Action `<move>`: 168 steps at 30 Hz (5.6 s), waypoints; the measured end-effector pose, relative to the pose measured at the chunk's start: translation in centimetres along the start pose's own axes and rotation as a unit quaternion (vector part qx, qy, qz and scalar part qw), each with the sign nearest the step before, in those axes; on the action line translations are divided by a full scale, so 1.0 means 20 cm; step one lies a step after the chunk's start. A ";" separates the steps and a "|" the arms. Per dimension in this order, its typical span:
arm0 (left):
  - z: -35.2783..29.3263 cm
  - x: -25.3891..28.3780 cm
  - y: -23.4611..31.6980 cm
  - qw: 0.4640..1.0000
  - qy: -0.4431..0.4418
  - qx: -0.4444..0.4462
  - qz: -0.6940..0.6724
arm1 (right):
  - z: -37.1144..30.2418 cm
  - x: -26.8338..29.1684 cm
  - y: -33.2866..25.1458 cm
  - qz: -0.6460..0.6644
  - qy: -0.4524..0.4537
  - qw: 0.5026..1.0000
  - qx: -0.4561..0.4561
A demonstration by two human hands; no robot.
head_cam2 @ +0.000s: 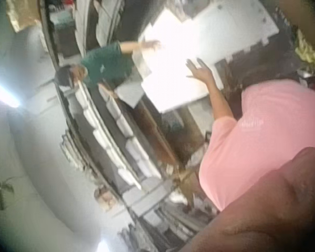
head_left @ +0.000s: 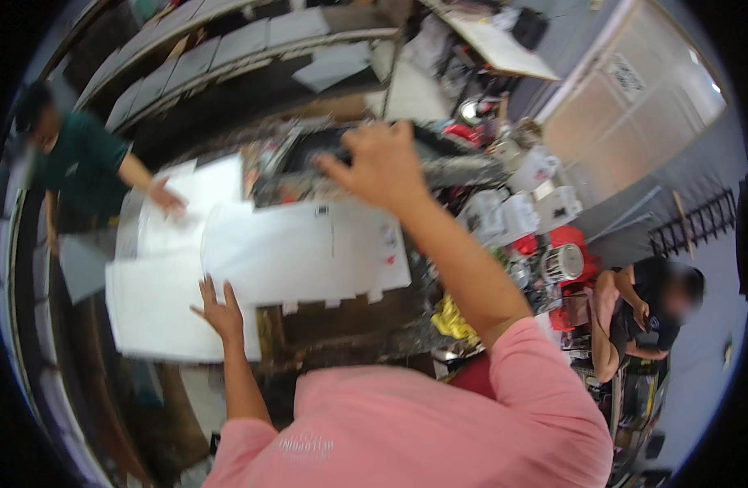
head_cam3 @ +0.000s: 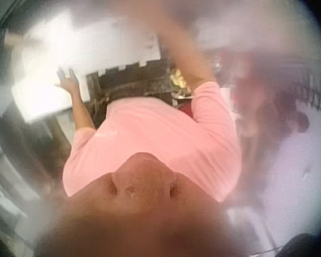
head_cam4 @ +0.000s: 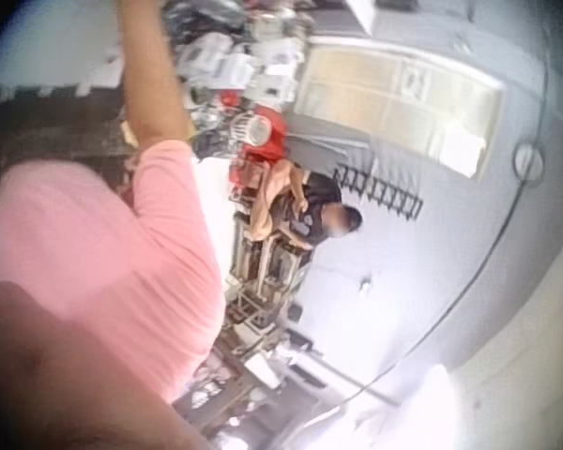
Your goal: The person repeatedly places white paper sheets under a screen printing frame, pulls a squeegee across the screen to apply ink, and removes the printed sheets. A coworker assists by stacking the finished prints nearby.
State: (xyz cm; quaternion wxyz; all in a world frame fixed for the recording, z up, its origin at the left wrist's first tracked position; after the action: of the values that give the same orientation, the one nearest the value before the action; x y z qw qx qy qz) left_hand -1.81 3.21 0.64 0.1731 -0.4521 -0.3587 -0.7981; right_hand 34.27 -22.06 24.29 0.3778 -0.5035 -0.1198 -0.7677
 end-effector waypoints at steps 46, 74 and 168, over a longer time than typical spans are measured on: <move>-0.56 -0.42 0.71 0.545 -0.253 0.437 -0.669 | -0.04 -1.42 0.48 -0.024 -0.170 0.985 -0.017; -0.62 -0.68 0.55 0.523 -0.276 0.495 -0.637 | -1.13 -0.92 0.14 -0.031 -0.272 0.962 -0.003; -0.24 0.08 1.11 0.424 -0.058 0.431 -0.794 | -0.62 -0.30 0.12 0.009 -0.215 0.977 0.006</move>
State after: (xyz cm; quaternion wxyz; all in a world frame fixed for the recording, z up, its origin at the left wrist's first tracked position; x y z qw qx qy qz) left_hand 7.80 -15.35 9.61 -0.3863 0.1220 -0.8654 -0.2950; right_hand 28.69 -27.86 12.91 0.3531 -0.6556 -0.1984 -0.6373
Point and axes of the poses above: each hand's wrist, its own z-axis towards the middle knuckle, its own x-axis out of the back of the hand, y = z × x, the point moved 3 cm from there along z, towards the middle knuckle, and after that the axes turned 12 degrees about -x, right-handed, at the moved point
